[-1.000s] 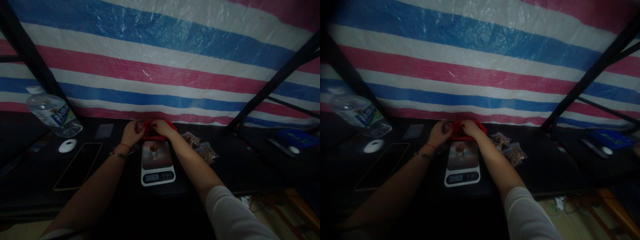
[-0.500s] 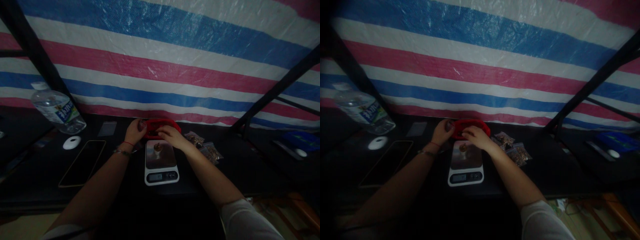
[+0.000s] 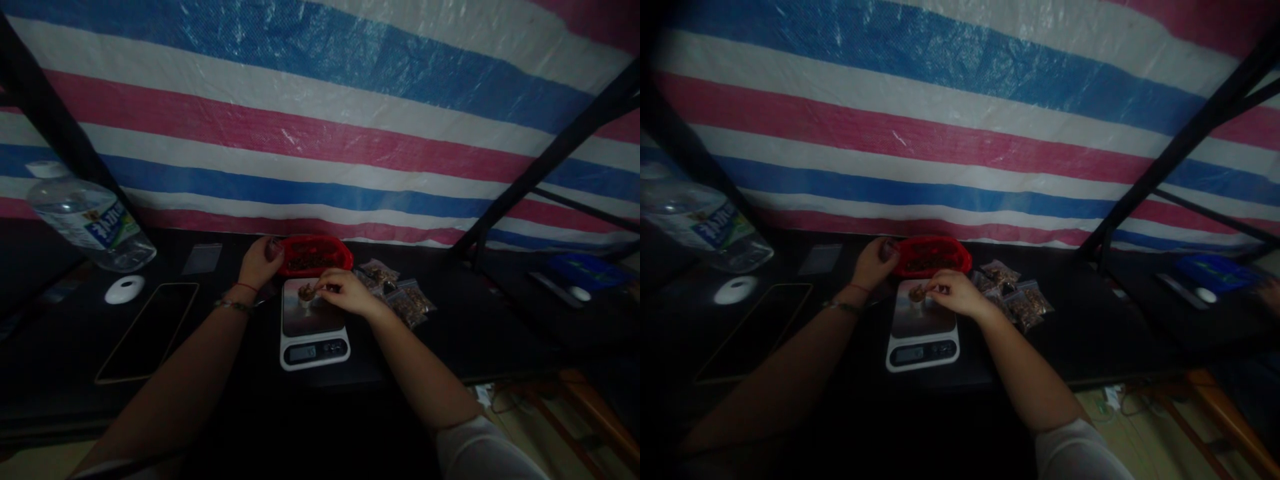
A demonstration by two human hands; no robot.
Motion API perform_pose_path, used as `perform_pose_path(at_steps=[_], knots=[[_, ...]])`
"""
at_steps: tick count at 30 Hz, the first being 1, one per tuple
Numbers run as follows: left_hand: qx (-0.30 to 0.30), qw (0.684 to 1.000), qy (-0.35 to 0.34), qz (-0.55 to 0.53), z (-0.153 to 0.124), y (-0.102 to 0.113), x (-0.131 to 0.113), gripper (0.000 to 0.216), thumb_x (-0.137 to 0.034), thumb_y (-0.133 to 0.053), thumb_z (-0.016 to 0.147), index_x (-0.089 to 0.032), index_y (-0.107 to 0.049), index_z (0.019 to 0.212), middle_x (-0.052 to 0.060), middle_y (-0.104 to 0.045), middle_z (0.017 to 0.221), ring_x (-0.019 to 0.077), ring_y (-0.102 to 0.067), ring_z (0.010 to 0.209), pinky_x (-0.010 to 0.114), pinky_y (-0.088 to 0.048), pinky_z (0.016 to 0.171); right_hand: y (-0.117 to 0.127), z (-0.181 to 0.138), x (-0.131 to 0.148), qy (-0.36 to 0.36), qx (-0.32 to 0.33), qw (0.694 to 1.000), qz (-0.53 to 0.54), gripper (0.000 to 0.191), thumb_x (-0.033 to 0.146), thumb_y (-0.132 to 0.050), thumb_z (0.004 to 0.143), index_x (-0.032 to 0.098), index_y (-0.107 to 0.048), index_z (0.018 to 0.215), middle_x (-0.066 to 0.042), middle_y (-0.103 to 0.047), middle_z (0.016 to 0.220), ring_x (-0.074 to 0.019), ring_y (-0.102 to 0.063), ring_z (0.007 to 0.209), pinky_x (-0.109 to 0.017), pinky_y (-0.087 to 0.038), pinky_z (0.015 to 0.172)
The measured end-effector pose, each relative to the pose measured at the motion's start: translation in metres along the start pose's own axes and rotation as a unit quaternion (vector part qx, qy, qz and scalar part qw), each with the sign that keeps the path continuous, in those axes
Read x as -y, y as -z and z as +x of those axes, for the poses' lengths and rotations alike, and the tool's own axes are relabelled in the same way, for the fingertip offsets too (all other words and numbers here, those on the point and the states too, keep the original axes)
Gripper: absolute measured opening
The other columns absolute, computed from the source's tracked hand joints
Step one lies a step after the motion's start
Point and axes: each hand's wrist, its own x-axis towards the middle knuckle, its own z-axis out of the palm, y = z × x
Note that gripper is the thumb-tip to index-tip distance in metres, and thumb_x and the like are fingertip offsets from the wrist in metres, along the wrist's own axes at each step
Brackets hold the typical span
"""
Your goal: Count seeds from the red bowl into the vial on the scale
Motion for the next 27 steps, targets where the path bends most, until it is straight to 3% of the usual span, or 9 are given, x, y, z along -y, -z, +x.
perform_pose_path(at_steps=[6,17,21,23,27], knots=[[-0.001,1.000,-0.009,-0.011,0.001,-0.001,0.000,0.045,-0.035,-0.056,0.074,-0.016,-0.055,0.115,0.009,-0.064,0.110,0.0238,-0.061,0.097,0.035,-0.047,0.090,-0.002,0.000,0.005,0.017,-0.062,0.997,-0.034,0.010,0.017,-0.062,0.080,0.018,-0.071,0.083,-0.004,-0.067,0.081,-0.0137,-0.062,0.075,-0.025,-0.048,0.069],[0.002,1.000,-0.005,-0.015,0.002,-0.001,0.002,0.044,-0.035,-0.055,0.075,-0.017,-0.055,0.115,0.010,-0.063,0.112,0.0243,-0.060,0.100,0.036,-0.048,0.090,-0.004,-0.001,0.018,0.030,-0.035,0.998,-0.048,0.012,0.021,-0.060,0.081,0.020,-0.070,0.088,-0.005,-0.065,0.085,-0.0161,-0.061,0.082,-0.030,-0.050,0.076],[-0.005,1.000,-0.003,-0.010,0.002,-0.002,0.001,0.045,-0.035,-0.056,0.074,-0.016,-0.055,0.115,0.011,-0.063,0.113,0.0249,-0.060,0.101,0.036,-0.047,0.091,-0.005,-0.002,0.016,0.024,-0.012,0.997,-0.071,0.045,0.034,-0.072,0.074,0.023,-0.060,0.115,-0.009,-0.060,0.112,-0.0221,-0.055,0.107,-0.039,-0.044,0.092],[-0.005,1.000,-0.003,-0.013,0.001,-0.001,0.001,0.045,-0.035,-0.056,0.074,-0.016,-0.056,0.115,0.010,-0.063,0.112,0.0246,-0.060,0.099,0.036,-0.047,0.090,-0.008,-0.003,0.013,0.017,-0.001,0.996,-0.085,0.055,0.038,-0.074,0.070,0.023,-0.057,0.120,-0.009,-0.058,0.117,-0.0233,-0.052,0.112,-0.041,-0.042,0.096],[-0.007,1.000,-0.004,-0.013,0.001,-0.001,0.000,0.044,-0.035,-0.056,0.075,-0.017,-0.056,0.115,0.010,-0.064,0.111,0.0244,-0.060,0.098,0.036,-0.048,0.089,-0.015,-0.003,0.009,0.022,-0.001,0.996,-0.091,0.035,0.033,-0.071,0.074,0.021,-0.064,0.106,-0.008,-0.061,0.108,-0.0208,-0.055,0.105,-0.037,-0.044,0.092]])
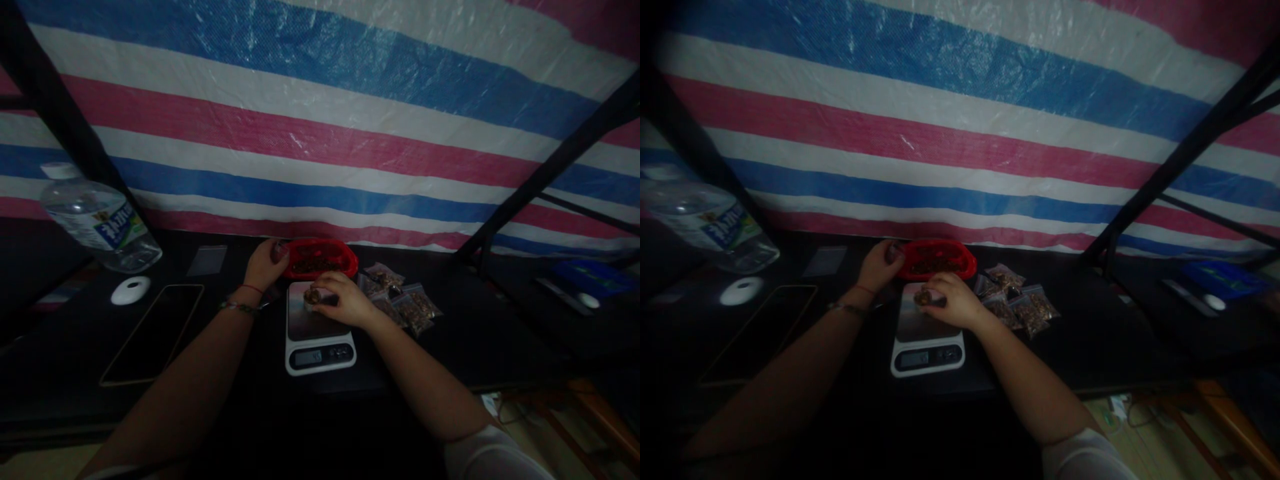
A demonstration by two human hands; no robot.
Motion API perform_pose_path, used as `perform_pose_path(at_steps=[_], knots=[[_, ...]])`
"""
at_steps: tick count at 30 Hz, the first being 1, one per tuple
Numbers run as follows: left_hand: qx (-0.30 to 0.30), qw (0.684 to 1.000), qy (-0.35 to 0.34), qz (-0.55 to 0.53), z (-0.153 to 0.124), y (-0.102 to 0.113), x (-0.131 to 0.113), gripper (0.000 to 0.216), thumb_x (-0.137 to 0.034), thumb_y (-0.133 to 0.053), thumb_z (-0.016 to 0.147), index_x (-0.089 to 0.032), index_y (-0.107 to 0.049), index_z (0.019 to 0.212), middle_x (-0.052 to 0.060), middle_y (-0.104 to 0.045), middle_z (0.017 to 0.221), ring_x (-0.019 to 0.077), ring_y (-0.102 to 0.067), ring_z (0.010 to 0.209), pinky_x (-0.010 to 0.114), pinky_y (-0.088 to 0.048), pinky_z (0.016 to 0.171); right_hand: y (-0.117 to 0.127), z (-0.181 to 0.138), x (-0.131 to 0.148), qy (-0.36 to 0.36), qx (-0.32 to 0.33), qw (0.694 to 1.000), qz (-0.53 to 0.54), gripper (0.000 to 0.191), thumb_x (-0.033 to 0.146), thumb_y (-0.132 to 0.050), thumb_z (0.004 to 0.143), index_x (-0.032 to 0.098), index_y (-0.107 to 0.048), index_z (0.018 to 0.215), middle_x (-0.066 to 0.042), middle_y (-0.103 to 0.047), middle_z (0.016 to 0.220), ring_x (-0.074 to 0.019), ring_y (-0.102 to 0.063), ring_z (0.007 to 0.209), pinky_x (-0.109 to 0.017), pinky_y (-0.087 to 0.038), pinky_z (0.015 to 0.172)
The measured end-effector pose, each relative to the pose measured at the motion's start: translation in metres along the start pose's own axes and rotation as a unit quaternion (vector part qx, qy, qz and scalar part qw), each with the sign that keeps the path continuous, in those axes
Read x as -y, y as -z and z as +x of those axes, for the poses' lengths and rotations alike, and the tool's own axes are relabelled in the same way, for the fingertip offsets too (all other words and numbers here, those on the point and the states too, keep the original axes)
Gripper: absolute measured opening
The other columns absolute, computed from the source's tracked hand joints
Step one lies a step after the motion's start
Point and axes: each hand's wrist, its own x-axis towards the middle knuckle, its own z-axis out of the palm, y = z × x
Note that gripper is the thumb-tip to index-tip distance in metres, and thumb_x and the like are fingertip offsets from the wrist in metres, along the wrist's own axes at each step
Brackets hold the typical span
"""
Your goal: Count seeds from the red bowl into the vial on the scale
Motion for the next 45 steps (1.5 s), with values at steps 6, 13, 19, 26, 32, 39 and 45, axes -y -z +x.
perform_pose_path(at_steps=[6,13,19,26,32,39,45], knots=[[0.012,1.000,-0.001,0.003,0.001,-0.001,0.003,0.045,-0.036,-0.055,0.075,-0.016,-0.056,0.115,0.010,-0.064,0.111,0.0245,-0.060,0.098,0.036,-0.048,0.089,-0.003,-0.001,0.001,0.007,0.001,1.000,0.008,0.036,0.031,-0.071,0.074,0.022,-0.062,0.108,-0.009,-0.060,0.111,-0.0212,-0.054,0.108,-0.038,-0.044,0.093],[0.013,1.000,0.000,0.005,0.001,-0.001,0.003,0.045,-0.035,-0.056,0.074,-0.016,-0.056,0.115,0.010,-0.064,0.111,0.0246,-0.060,0.097,0.036,-0.048,0.088,-0.004,-0.003,-0.001,0.004,0.013,1.000,-0.002,0.046,0.034,-0.070,0.075,0.023,-0.058,0.118,-0.010,-0.058,0.118,-0.0222,-0.053,0.111,-0.039,-0.043,0.095],[0.012,1.000,0.002,-0.004,0.001,0.000,0.001,0.044,-0.035,-0.056,0.073,-0.017,-0.057,0.114,0.009,-0.064,0.110,0.0243,-0.061,0.097,0.035,-0.048,0.088,-0.007,-0.001,0.000,-0.005,-0.001,1.000,-0.007,0.058,0.033,-0.068,0.077,0.024,-0.048,0.130,-0.008,-0.058,0.124,-0.0222,-0.052,0.114,-0.040,-0.040,0.098],[0.017,1.000,-0.001,-0.001,0.002,0.000,0.001,0.046,-0.036,-0.055,0.075,-0.014,-0.056,0.114,0.011,-0.063,0.113,0.0244,-0.059,0.100,0.036,-0.047,0.090,-0.008,0.001,-0.001,-0.026,0.007,0.999,-0.037,0.056,0.029,-0.067,0.077,0.024,-0.049,0.130,-0.007,-0.061,0.122,-0.0229,-0.054,0.110,-0.040,-0.038,0.097],[0.019,1.000,-0.002,-0.004,0.002,-0.001,0.001,0.046,-0.036,-0.056,0.074,-0.016,-0.056,0.115,0.010,-0.063,0.113,0.0245,-0.059,0.100,0.035,-0.047,0.091,-0.008,0.000,-0.005,-0.039,0.013,0.998,-0.055,0.061,0.029,-0.070,0.073,0.022,-0.049,0.130,-0.008,-0.059,0.124,-0.0241,-0.052,0.112,-0.041,-0.038,0.097],[0.031,0.999,0.004,-0.007,0.002,-0.003,0.004,0.047,-0.038,-0.056,0.074,-0.016,-0.055,0.115,0.010,-0.062,0.114,0.0250,-0.059,0.102,0.036,-0.046,0.092,-0.009,0.002,-0.006,-0.027,-0.005,0.998,-0.052,0.052,0.027,-0.067,0.075,0.021,-0.054,0.124,-0.008,-0.063,0.115,-0.0226,-0.056,0.105,-0.040,-0.042,0.094],[0.026,1.000,-0.009,-0.015,0.002,-0.004,0.008,0.048,-0.037,-0.056,0.074,-0.015,-0.056,0.116,0.011,-0.062,0.114,0.0254,-0.059,0.102,0.036,-0.047,0.091,0.002,0.000,-0.013,-0.036,-0.084,0.995,-0.036,0.053,0.025,-0.067,0.074,0.023,-0.053,0.125,-0.007,-0.064,0.109,-0.0213,-0.059,0.098,-0.038,-0.045,0.088]])
